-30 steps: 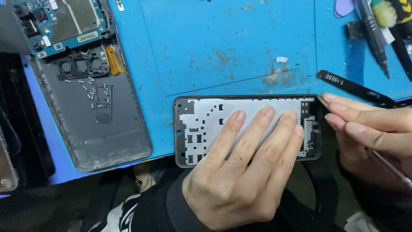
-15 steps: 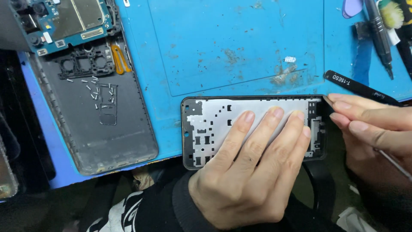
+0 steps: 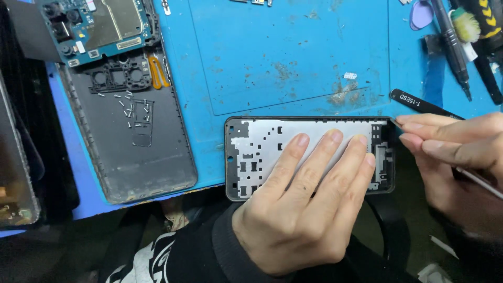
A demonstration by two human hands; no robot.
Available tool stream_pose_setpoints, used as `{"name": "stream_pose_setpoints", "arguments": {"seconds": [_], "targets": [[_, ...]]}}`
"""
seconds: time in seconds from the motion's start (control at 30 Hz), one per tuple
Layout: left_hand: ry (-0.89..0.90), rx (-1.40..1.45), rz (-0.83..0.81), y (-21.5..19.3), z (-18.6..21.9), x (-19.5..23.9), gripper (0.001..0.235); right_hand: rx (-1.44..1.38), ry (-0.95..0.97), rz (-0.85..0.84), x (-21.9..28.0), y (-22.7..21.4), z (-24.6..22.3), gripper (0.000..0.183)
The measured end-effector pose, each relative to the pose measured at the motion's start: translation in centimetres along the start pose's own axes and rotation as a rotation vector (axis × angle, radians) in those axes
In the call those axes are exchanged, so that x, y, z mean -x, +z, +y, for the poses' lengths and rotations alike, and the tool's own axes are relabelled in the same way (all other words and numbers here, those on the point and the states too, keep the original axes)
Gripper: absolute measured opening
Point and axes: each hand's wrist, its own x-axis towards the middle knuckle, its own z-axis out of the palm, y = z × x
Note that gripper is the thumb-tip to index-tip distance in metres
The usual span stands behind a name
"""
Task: Cleaning a smartphone frame and preparing it for reassembly using precision tools.
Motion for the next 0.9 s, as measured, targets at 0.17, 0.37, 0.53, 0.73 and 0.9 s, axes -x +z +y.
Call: {"name": "stream_pose_setpoints", "arguments": {"seconds": [0.17, 0.37, 0.53, 0.73, 0.9], "targets": [[0.01, -0.018, 0.006, -0.1, 0.1, 0.0, 0.03, -0.158, -0.109, -0.083, -0.5, -0.6, 2.2, 0.004], [0.023, -0.02, 0.009, -0.4, 0.3, -0.1, 0.03, -0.133, -0.035, 0.031, 2.5, -1.2, 3.4, 0.007], [0.033, -0.042, 0.02, -0.6, 0.2, -0.2, 0.031, -0.057, -0.261, -0.071, -0.5, -1.3, 0.1, 0.007], [0.039, -0.042, 0.017, -0.6, 0.2, 0.3, 0.033, -0.011, -0.552, 0.01, -2.7, -2.5, -3.9, 0.015], [0.036, -0.045, 0.028, -0.4, 0.3, 0.3, 0.033, -0.359, 0.382, -0.192, 1.8, -1.3, -0.1, 0.033]]}}
